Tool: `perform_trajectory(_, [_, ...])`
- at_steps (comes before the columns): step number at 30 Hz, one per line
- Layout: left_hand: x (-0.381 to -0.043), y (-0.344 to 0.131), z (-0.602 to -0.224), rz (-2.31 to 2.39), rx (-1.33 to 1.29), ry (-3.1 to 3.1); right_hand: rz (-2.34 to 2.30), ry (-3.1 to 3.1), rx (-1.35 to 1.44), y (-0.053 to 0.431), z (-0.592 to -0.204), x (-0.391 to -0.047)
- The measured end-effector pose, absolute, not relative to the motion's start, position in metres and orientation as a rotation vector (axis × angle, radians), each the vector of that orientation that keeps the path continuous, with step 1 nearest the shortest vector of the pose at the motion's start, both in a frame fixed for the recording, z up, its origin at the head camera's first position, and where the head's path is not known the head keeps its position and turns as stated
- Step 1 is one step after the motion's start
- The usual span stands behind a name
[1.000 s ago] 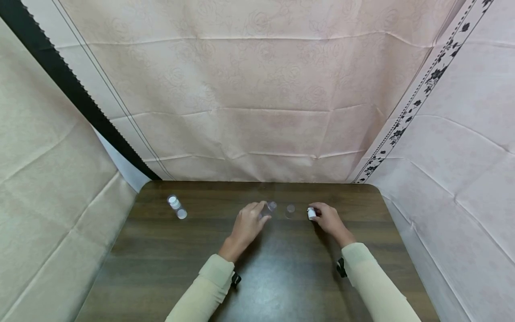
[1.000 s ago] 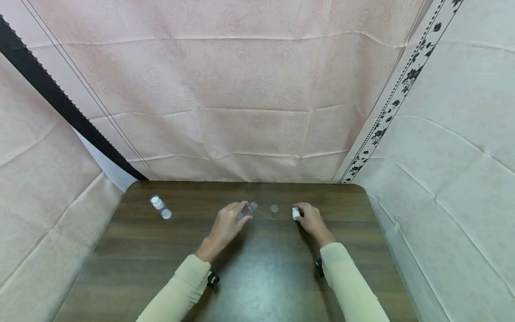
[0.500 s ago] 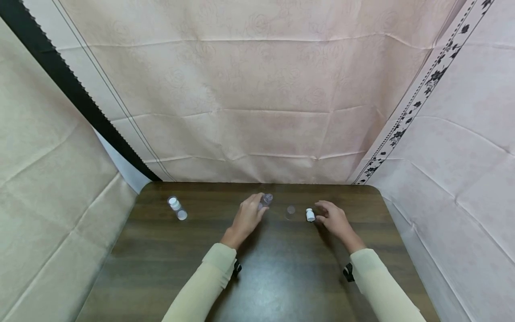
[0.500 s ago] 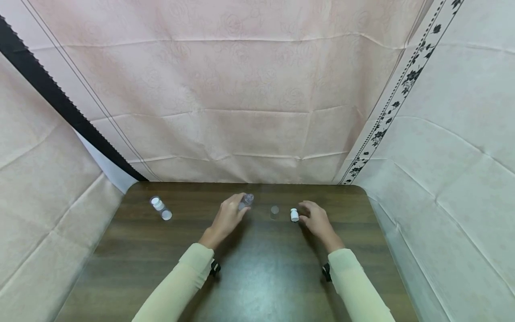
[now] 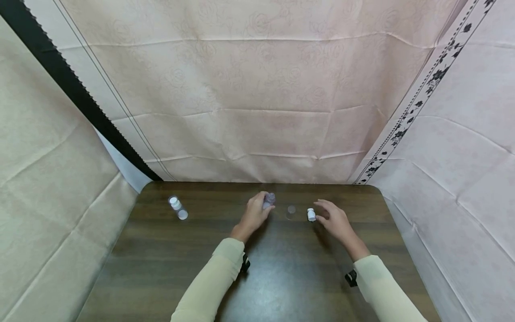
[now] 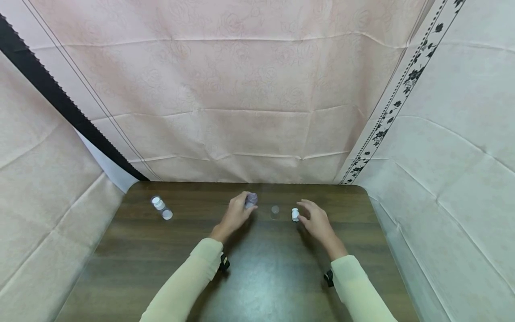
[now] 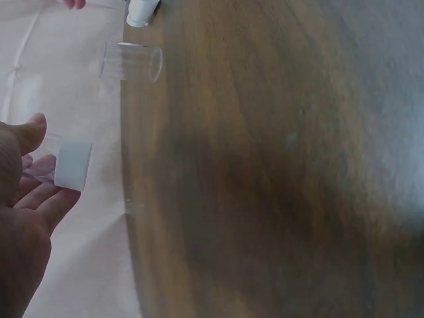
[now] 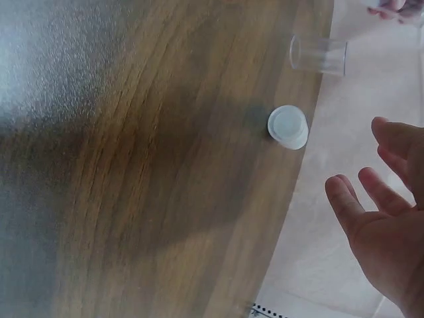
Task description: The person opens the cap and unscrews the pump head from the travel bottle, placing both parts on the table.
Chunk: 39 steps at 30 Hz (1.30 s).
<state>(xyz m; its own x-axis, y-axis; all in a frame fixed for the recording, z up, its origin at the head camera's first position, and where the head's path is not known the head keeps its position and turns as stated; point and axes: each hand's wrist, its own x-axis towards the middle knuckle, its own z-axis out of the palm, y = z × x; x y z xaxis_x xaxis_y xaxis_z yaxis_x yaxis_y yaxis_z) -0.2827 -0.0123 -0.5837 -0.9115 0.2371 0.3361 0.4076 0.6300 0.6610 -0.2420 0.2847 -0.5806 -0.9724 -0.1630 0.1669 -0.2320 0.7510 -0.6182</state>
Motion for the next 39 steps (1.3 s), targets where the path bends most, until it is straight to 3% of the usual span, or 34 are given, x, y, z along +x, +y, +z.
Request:
perform_trajectory(15, [-0.296,-0.005,-0.610,-1.386,-0.286,-2.742,1.048,-2.816,0.367,0.271,-0.564,-0.223])
perform_trajectory(39, [-0.292,-0.001,-0.627,-1.446,-0.186,-2.758,1.143,-2.768,0.349,0.272,-0.567,-0.211])
